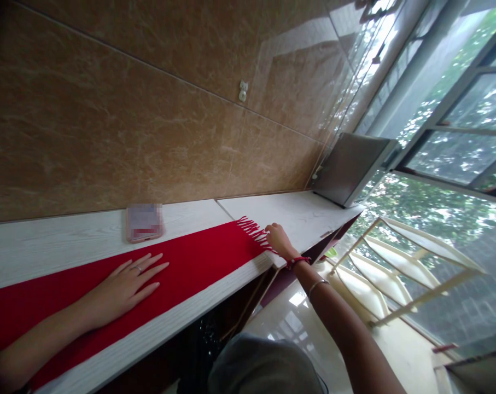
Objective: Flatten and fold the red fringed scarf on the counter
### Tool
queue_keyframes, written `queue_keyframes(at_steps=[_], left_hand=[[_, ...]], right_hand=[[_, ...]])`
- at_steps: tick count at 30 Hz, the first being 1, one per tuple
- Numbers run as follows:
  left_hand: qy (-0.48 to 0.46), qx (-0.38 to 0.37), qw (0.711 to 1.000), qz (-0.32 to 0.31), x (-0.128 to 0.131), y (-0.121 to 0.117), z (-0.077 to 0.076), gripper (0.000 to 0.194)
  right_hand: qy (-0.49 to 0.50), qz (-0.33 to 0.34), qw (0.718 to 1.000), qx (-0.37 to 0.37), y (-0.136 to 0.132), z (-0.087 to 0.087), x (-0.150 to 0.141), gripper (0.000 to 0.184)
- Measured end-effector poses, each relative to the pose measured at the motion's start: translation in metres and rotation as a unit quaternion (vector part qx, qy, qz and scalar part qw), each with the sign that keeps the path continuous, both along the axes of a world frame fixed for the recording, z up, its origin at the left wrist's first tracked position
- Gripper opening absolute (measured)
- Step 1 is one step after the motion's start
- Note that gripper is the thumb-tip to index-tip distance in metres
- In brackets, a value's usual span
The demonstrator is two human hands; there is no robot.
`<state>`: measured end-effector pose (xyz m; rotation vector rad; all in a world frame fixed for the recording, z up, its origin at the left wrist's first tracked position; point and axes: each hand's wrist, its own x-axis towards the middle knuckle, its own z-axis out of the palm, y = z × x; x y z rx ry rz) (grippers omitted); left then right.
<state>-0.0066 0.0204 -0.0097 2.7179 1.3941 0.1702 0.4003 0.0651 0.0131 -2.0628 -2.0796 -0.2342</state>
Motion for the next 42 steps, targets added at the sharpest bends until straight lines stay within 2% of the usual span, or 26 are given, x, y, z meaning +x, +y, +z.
queue_keyframes(at_steps=[2, 6, 9, 12, 14, 17, 20, 22, 24, 28, 32, 36, 39, 42], left_hand=[[-0.002, -0.001, 1.000, -0.001, 0.000, 0.000, 0.000, 0.047], [-0.010, 0.005, 1.000, 0.006, 0.000, 0.001, -0.001, 0.046], [-0.004, 0.007, 1.000, 0.006, 0.001, 0.000, 0.000, 0.046], [0.004, 0.009, 1.000, 0.006, 0.000, -0.001, 0.001, 0.047], [-0.003, 0.009, 1.000, 0.004, 0.000, -0.002, 0.001, 0.046], [-0.008, 0.002, 1.000, 0.002, -0.001, -0.001, 0.000, 0.047], [-0.001, 0.001, 1.000, 0.006, -0.001, 0.000, -0.002, 0.047], [0.001, 0.005, 1.000, 0.008, -0.001, 0.001, -0.002, 0.047], [0.002, 0.007, 1.000, 0.006, -0.001, 0.000, -0.002, 0.047], [0.001, 0.004, 1.000, 0.001, 0.000, -0.001, -0.001, 0.047], [0.003, -0.007, 1.000, 0.010, 0.001, -0.002, 0.001, 0.046], [0.009, -0.010, 1.000, 0.012, 0.001, -0.001, 0.000, 0.046], [0.004, -0.009, 1.000, 0.014, 0.001, 0.000, -0.001, 0.046], [0.009, -0.012, 1.000, 0.013, 0.002, -0.001, 0.000, 0.046]], right_hand=[[0.000, 0.017, 1.000, -0.009, -0.003, 0.000, -0.010, 0.029], [-0.001, 0.042, 0.998, -0.054, -0.002, -0.010, -0.029, 0.024], [-0.003, 0.002, 0.999, -0.054, 0.001, -0.013, -0.018, 0.025], [-0.004, -0.046, 0.998, -0.040, 0.001, -0.006, 0.002, 0.027], [-0.005, -0.055, 0.998, -0.023, -0.002, -0.002, 0.005, 0.030], [-0.005, -0.025, 1.000, -0.011, -0.012, -0.003, -0.013, 0.031], [-0.006, 0.011, 0.999, -0.034, -0.019, -0.013, -0.041, 0.025], [-0.008, 0.005, 0.999, -0.044, -0.019, -0.018, -0.050, 0.023], [-0.012, -0.027, 0.999, -0.044, -0.015, -0.021, -0.046, 0.023], [-0.021, -0.094, 0.995, -0.038, -0.007, -0.017, -0.012, 0.023], [-0.024, -0.106, 0.994, -0.001, -0.008, -0.005, 0.011, 0.029], [-0.020, -0.072, 0.997, 0.021, -0.010, -0.001, -0.001, 0.032], [-0.012, -0.029, 1.000, -0.002, -0.005, -0.010, -0.020, 0.027], [-0.006, -0.029, 0.999, -0.014, 0.004, -0.022, -0.025, 0.022]])
